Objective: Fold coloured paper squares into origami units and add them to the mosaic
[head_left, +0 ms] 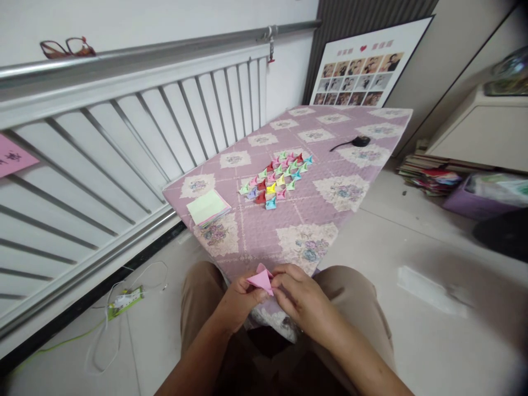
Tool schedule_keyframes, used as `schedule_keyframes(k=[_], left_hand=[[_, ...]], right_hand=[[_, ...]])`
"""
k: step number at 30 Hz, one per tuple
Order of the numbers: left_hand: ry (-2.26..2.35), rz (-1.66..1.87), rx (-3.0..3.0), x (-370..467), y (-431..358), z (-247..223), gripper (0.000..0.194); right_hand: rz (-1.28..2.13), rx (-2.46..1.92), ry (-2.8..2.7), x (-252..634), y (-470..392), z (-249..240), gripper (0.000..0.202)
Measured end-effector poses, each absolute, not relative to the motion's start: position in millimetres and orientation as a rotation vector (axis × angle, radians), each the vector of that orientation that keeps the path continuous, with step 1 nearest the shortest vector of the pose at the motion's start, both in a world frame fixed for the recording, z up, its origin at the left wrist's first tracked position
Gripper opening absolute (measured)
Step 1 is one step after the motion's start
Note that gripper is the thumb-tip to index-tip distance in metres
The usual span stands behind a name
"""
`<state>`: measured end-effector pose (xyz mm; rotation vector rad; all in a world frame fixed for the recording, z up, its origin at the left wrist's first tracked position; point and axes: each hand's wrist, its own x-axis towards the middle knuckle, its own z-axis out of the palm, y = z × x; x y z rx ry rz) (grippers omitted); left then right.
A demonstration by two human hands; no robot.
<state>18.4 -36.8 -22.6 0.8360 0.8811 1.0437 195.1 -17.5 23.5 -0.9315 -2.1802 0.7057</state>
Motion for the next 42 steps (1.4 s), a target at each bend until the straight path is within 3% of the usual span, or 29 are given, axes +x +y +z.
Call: schedule_keyframes(k=[8, 19, 26, 32, 37, 42], left_hand=[[0.898, 1.061, 0.815, 17, -36, -21, 0.041], [0.926, 1.098, 0.791, 21, -36, -22, 0.04], [0.889, 1.1, 0.788, 22, -37, -19, 0.036], [0.971, 0.991, 0.933, 15, -38, -16, 0.027], [0.973, 0.762, 1.217, 4, -33, 0, 0.015], [1.013, 0.583, 1.526, 0, -28, 17, 0.023]], right_hand=[[0.776, -0.885, -2.161, 195, -19, 23, 0.021], [0.538, -0.886, -2.132, 188, -20, 11, 0.007], [0.732, -0.892, -2.051, 188, -22, 12, 0.004], [0.923, -1.084, -1.913, 190, -23, 8, 0.012], [1.036, -1.009, -2.093, 197, -15, 11, 0.042], [1.108, -0.886, -2.264, 201, -9, 19, 0.018]])
